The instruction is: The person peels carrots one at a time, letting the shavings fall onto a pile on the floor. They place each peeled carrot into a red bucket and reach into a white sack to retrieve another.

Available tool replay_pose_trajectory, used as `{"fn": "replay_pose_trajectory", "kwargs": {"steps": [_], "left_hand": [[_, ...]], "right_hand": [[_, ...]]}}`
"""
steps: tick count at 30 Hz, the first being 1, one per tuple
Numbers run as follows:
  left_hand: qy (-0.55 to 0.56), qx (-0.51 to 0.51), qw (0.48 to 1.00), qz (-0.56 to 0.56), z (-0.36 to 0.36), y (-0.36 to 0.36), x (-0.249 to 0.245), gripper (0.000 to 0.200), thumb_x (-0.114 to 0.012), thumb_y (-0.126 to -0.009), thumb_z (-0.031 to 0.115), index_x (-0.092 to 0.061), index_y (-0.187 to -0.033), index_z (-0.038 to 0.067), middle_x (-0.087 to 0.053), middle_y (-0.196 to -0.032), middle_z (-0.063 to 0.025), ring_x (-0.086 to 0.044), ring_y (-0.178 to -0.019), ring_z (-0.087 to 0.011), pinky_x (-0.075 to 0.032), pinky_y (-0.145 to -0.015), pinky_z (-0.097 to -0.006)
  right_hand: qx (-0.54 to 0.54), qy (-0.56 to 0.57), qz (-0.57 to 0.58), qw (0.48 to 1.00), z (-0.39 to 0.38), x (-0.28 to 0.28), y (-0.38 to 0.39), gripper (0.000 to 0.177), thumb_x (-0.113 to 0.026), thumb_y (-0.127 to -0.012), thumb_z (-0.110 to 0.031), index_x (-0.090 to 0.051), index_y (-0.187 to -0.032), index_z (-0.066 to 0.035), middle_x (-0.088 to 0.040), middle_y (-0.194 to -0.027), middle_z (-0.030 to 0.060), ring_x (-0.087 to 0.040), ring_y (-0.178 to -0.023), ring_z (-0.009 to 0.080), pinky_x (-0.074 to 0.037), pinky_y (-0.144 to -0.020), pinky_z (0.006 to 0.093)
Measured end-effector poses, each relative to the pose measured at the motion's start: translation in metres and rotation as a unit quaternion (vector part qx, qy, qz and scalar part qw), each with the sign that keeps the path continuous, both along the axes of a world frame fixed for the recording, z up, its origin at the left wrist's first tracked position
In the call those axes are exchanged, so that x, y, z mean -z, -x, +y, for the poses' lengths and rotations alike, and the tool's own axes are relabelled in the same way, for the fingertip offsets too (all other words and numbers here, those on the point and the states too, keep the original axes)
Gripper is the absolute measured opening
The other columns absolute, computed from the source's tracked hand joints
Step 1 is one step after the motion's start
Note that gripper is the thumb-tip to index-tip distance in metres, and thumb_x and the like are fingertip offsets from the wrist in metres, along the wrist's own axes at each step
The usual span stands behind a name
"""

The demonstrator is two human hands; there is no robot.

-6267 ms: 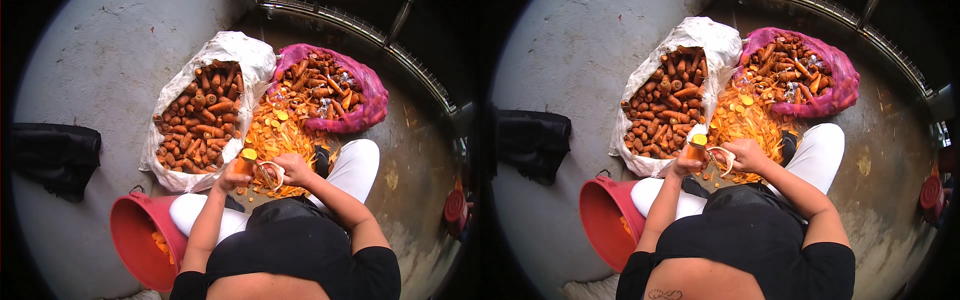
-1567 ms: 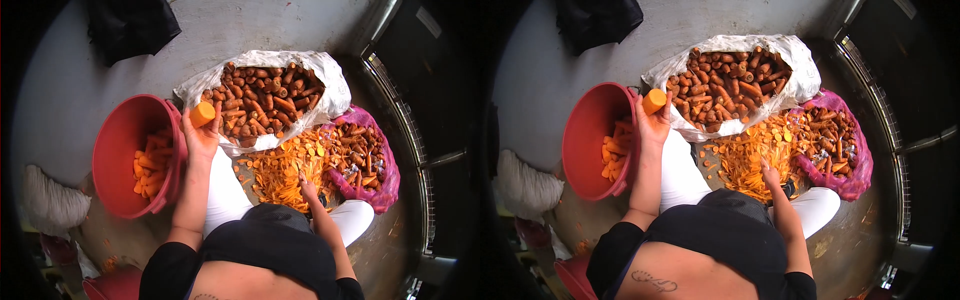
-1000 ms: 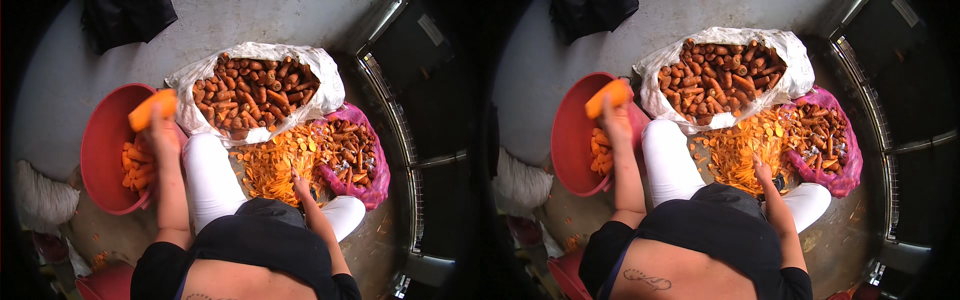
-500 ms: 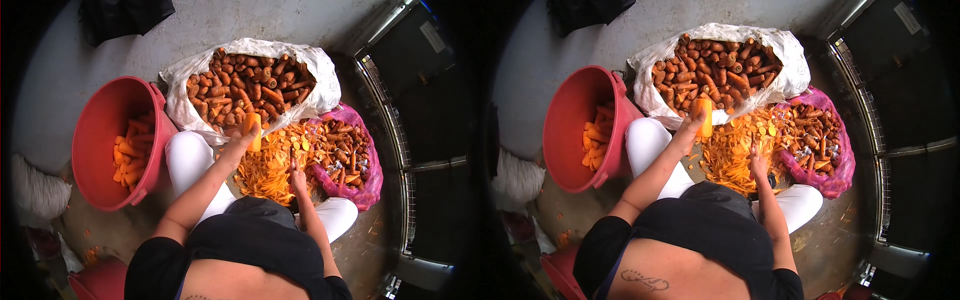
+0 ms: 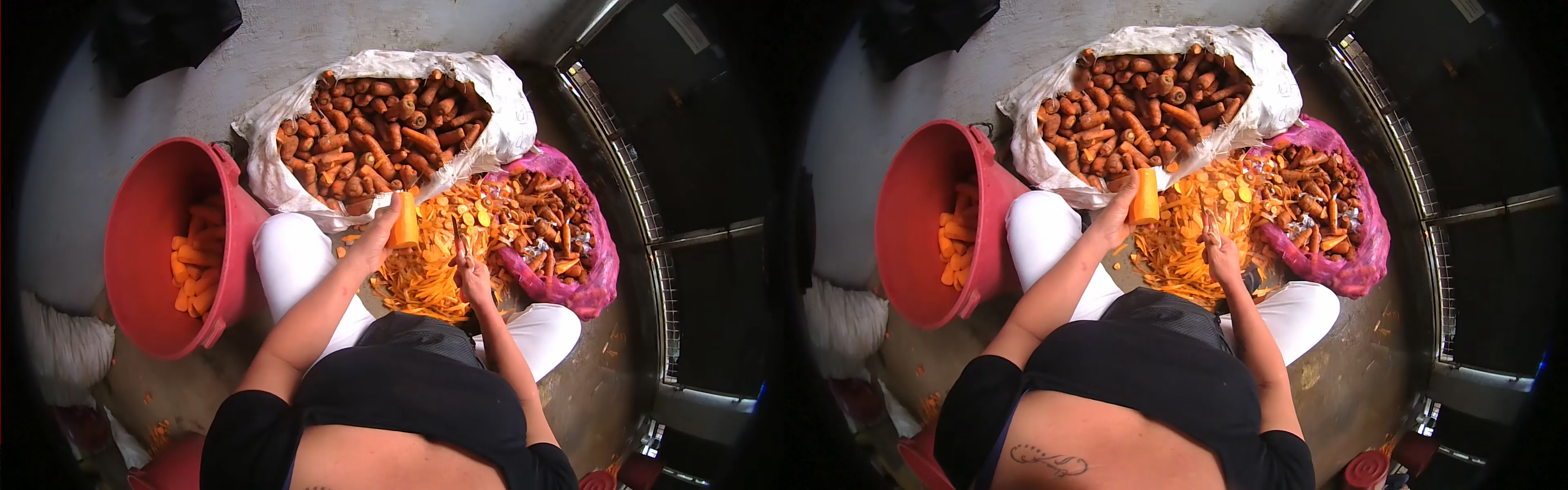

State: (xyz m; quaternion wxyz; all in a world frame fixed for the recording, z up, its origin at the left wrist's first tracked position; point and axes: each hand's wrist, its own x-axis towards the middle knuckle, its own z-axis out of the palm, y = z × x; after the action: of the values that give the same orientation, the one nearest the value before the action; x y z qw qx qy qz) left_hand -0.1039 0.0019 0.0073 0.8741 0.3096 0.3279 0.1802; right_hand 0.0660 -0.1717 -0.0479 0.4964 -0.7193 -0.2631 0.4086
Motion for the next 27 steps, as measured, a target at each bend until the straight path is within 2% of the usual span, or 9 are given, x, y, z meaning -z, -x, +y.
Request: {"fn": "replay_pose_trajectory", "kwargs": {"steps": [2,7,11,14,17,21,23,24,27], "left_hand": [[-0.009,0.03,0.999,-0.028,0.002,-0.002,0.005,0.075,-0.031,-0.088,0.074,-0.046,-0.129,0.013,-0.058,-0.104,-0.0026,-0.06,-0.09,-0.0137,-0.052,-0.065,-0.0323],[0.016,0.016,0.998,-0.063,0.0,-0.008,-0.001,0.068,-0.03,-0.094,0.065,-0.046,-0.132,0.011,-0.062,-0.1,-0.0068,-0.062,-0.091,-0.0149,-0.053,-0.069,-0.0325],[0.031,0.018,0.996,-0.08,0.001,-0.011,-0.002,0.065,-0.03,-0.095,0.059,-0.045,-0.133,0.009,-0.064,-0.099,-0.01,-0.062,-0.091,-0.0146,-0.053,-0.072,-0.0306],[0.024,0.052,0.991,-0.118,0.004,-0.006,-0.003,0.059,-0.04,-0.095,0.053,-0.046,-0.131,0.007,-0.065,-0.099,-0.0104,-0.062,-0.092,-0.0149,-0.052,-0.074,-0.0297],[-0.063,0.054,0.995,-0.048,-0.001,-0.002,-0.012,0.054,-0.055,-0.091,0.043,-0.047,-0.129,0.005,-0.064,-0.099,-0.01,-0.062,-0.092,-0.016,-0.053,-0.073,-0.0311],[0.015,-0.07,0.986,-0.149,0.025,0.022,-0.023,0.048,-0.069,-0.084,0.034,-0.051,-0.12,0.008,-0.063,-0.1,-0.0089,-0.063,-0.09,-0.0179,-0.054,-0.073,-0.0323],[0.026,-0.157,0.936,-0.313,0.046,0.053,-0.053,0.052,-0.065,-0.087,0.037,-0.049,-0.126,0.008,-0.06,-0.106,-0.0103,-0.059,-0.089,-0.0203,-0.053,-0.075,-0.0325],[0.022,-0.171,0.883,-0.436,0.054,0.072,-0.079,0.052,-0.062,-0.09,0.035,-0.047,-0.128,0.004,-0.057,-0.112,-0.0129,-0.056,-0.093,-0.0216,-0.052,-0.075,-0.0324],[-0.078,-0.277,0.763,-0.579,0.085,0.131,-0.117,0.051,-0.054,-0.092,0.033,-0.044,-0.126,-0.004,-0.052,-0.115,-0.0146,-0.051,-0.094,-0.0233,-0.046,-0.079,-0.0337]], "right_hand": [[0.007,-0.03,0.008,1.0,-0.001,0.002,-0.001,0.042,-0.051,-0.097,-0.041,-0.06,-0.079,-0.004,-0.042,-0.051,-0.0026,-0.039,-0.042,0.0066,-0.028,-0.041,0.0241],[0.026,-0.08,0.039,0.996,-0.003,-0.01,0.003,0.043,-0.051,-0.098,-0.041,-0.059,-0.081,-0.003,-0.041,-0.053,-0.0038,-0.038,-0.044,0.0059,-0.028,-0.041,0.0234],[0.022,-0.049,0.008,0.999,-0.005,-0.016,0.003,0.044,-0.05,-0.098,-0.042,-0.059,-0.081,-0.002,-0.042,-0.052,-0.0026,-0.037,-0.044,0.0065,-0.027,-0.042,0.0241],[0.026,-0.047,-0.005,0.999,-0.005,-0.014,0.002,0.039,-0.051,-0.099,-0.037,-0.059,-0.08,-0.004,-0.042,-0.051,-0.0026,-0.038,-0.043,0.0058,-0.027,-0.042,0.0235],[0.023,-0.038,-0.001,0.999,-0.005,-0.013,0.003,0.039,-0.05,-0.099,-0.036,-0.059,-0.079,-0.004,-0.042,-0.05,-0.0025,-0.038,-0.042,0.0061,-0.027,-0.041,0.0238],[0.027,-0.037,0.003,0.999,-0.009,0.007,-0.006,0.039,-0.051,-0.099,-0.036,-0.059,-0.079,-0.003,-0.041,-0.049,-0.0025,-0.037,-0.04,0.0064,-0.026,-0.04,0.0245],[0.034,-0.021,-0.023,0.999,-0.012,0.013,-0.01,0.04,-0.051,-0.098,-0.037,-0.059,-0.079,-0.003,-0.041,-0.048,-0.0025,-0.037,-0.04,0.0066,-0.026,-0.04,0.0247],[0.046,-0.013,-0.016,0.999,-0.014,0.014,-0.012,0.04,-0.051,-0.098,-0.038,-0.059,-0.078,-0.003,-0.041,-0.048,-0.0024,-0.037,-0.039,0.0067,-0.025,-0.039,0.0249],[0.06,-0.001,-0.007,0.998,-0.014,0.016,-0.014,0.046,-0.051,-0.097,-0.044,-0.058,-0.078,-0.003,-0.042,-0.051,-0.0019,-0.039,-0.041,0.0079,-0.028,-0.04,0.0247]]}}
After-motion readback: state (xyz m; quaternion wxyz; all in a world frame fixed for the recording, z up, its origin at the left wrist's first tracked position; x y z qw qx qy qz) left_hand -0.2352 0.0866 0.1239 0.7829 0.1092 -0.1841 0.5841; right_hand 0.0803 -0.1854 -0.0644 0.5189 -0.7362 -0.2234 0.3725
